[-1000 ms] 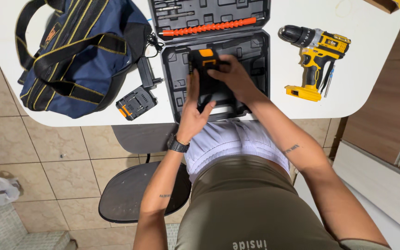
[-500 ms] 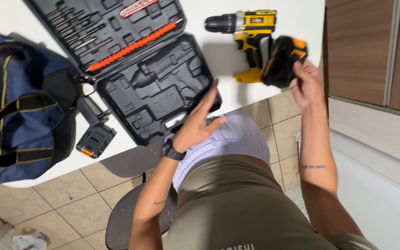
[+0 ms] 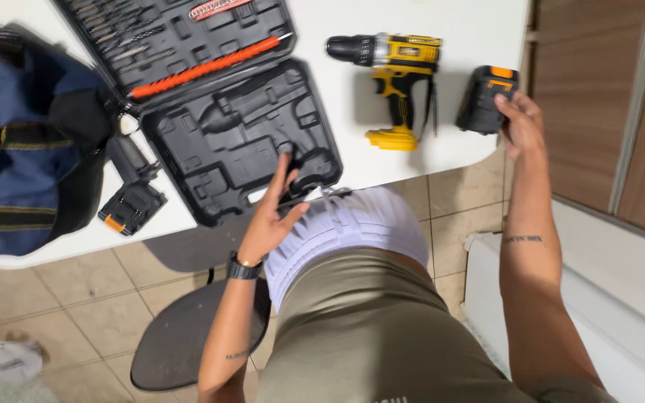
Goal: The person empties a toolbox and reorganizes its contents. They remove a drill, batteries, charger, and various drill bits, placing them on the table. Then they place the items back into the toolbox in an organized manner.
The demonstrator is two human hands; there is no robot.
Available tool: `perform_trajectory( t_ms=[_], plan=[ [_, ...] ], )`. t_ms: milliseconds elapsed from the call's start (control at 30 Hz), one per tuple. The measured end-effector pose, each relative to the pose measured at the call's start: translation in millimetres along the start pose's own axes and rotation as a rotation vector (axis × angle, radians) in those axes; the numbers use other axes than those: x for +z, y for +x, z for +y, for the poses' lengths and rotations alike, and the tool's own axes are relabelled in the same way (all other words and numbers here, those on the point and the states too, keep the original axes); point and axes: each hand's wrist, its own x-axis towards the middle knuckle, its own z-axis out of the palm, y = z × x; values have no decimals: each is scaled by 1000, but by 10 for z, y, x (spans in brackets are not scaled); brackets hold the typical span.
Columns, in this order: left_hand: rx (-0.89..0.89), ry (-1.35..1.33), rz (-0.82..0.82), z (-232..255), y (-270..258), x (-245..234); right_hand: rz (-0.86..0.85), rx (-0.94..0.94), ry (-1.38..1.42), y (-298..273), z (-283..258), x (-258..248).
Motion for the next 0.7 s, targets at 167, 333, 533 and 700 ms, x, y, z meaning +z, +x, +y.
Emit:
perform_trajectory(
  t_ms=[167, 333, 533, 700],
  plan=[
    [15, -21, 38, -161, -145, 127, -26, -22, 13, 16, -3, 42],
    [-18, -31, 75, -220, -229, 171, 97, 4, -61, 62, 93, 50],
    [14, -37, 115, -167, -275, 86, 257, -265, -430, 203, 404, -107],
    [34, 12, 168, -48, -321, -89, 458, -521, -621, 128, 393, -106]
  ],
)
